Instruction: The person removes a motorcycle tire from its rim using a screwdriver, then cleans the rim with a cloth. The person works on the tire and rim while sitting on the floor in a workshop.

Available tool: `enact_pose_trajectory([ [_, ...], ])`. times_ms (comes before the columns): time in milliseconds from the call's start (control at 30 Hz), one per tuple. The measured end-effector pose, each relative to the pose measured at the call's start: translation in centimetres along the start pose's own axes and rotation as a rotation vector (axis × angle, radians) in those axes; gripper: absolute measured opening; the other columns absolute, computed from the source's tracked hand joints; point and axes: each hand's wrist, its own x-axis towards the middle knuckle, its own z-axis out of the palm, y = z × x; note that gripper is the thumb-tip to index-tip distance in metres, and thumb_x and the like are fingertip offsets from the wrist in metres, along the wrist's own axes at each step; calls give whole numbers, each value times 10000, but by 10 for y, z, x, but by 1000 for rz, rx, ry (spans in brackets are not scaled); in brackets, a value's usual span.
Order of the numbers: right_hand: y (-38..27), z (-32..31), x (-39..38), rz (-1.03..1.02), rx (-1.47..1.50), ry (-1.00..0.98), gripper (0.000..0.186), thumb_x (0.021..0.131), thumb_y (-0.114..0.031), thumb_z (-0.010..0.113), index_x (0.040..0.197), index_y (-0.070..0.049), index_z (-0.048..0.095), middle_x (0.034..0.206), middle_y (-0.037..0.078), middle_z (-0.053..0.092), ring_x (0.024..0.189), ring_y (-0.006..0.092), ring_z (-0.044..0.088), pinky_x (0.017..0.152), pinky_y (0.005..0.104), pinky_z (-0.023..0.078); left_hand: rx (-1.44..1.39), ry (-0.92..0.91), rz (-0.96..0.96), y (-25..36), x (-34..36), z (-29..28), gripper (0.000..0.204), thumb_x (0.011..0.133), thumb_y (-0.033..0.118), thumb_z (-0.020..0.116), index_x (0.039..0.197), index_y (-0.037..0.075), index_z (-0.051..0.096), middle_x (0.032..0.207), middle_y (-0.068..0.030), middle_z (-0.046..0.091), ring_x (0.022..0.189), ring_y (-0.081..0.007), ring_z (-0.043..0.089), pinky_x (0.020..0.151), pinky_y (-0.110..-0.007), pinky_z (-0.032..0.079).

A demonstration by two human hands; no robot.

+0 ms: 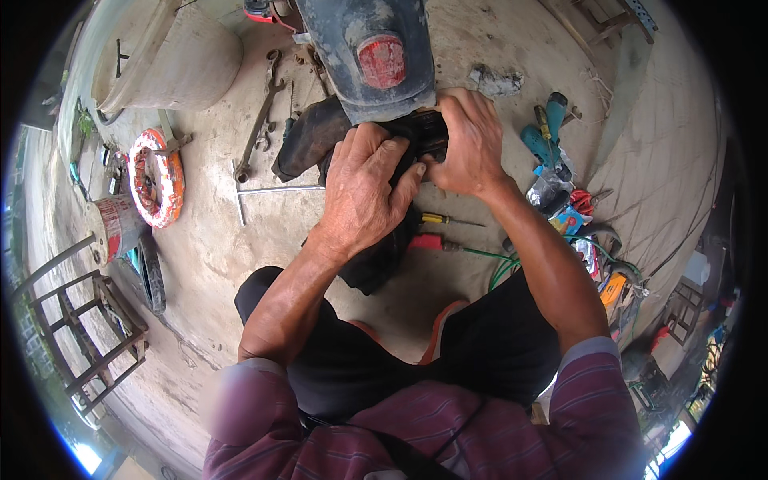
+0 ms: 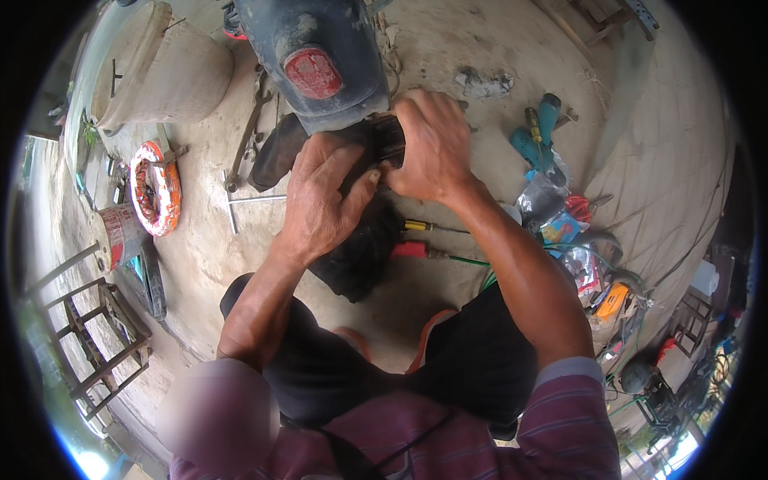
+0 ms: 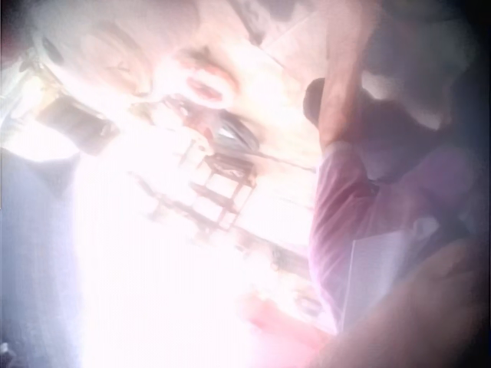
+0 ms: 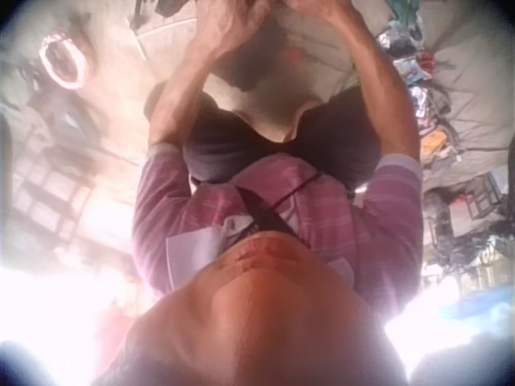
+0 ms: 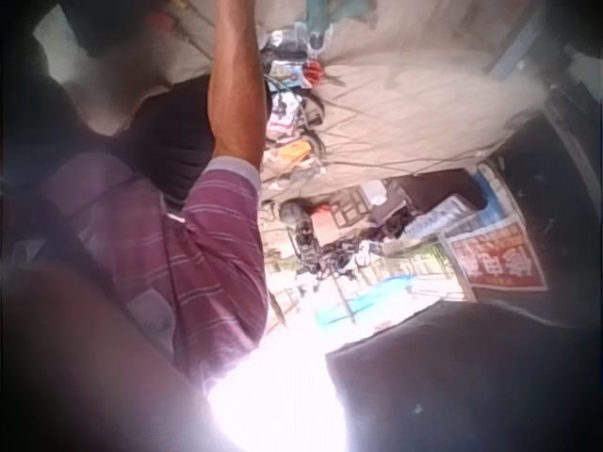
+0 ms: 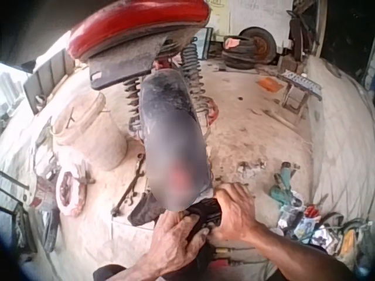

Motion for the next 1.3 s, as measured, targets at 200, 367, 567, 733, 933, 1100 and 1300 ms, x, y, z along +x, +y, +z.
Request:
enact_pose_trajectory([
  [200,-1,-5,4,-18,22,35,625,613,-222,847,1175,-41,643,1189,139,640,1118,402,615,1007,509,488,-382,-226,-117,-26,-4,-39,492,914,99,783,1380,-40,702,1169,-155,668,1224,-293,633,1096,-391,482],
  [367,-2,-5,4,-84,45,19,592,613,-261,813,1158,-78,672,1156,133,639,1125,394,614,1012,517,488,-602,101,-569,-48,-21,-29,318,929,-25,765,1247,-29,751,1051,-96,679,1014,-206,688,933,-352,558],
  [567,-7,-3,7,-114,62,14,550,607,-275,819,1122,-107,724,1133,113,656,1107,368,631,1017,498,496,-18,22,-501,-91,-48,-42,264,879,-7,814,1136,51,808,1033,-125,710,924,-288,728,863,-383,572],
  [733,1,-4,3,-129,62,13,587,622,-275,785,1152,-50,672,1156,194,605,1118,443,590,1018,528,476,69,241,-304,-90,-69,-80,168,947,26,806,1110,70,811,1150,-115,766,1113,-271,736,964,-366,574],
  [933,2,-1,7,-87,1,-3,626,616,-282,828,1159,-31,645,1183,146,635,1136,411,616,1034,513,494,-296,214,-572,-109,-103,-95,151,1131,148,675,1136,4,720,903,32,667,813,-67,575,764,-250,507],
  [1100,-1,-3,6,-67,20,-34,576,619,-286,828,1119,-49,671,1184,141,637,1151,410,615,1048,509,493,-127,301,-371,-106,-99,-109,82,1056,79,744,1088,4,735,1047,-43,712,975,-144,642,917,-295,526],
  [1300,-2,-3,7,-68,21,-46,593,614,-279,831,1138,-56,665,1199,148,635,1173,408,611,1064,519,487,-689,383,-453,-105,-113,-118,174,1119,197,688,1146,27,714,1290,-124,783,1154,-162,666,1090,-347,498],
])
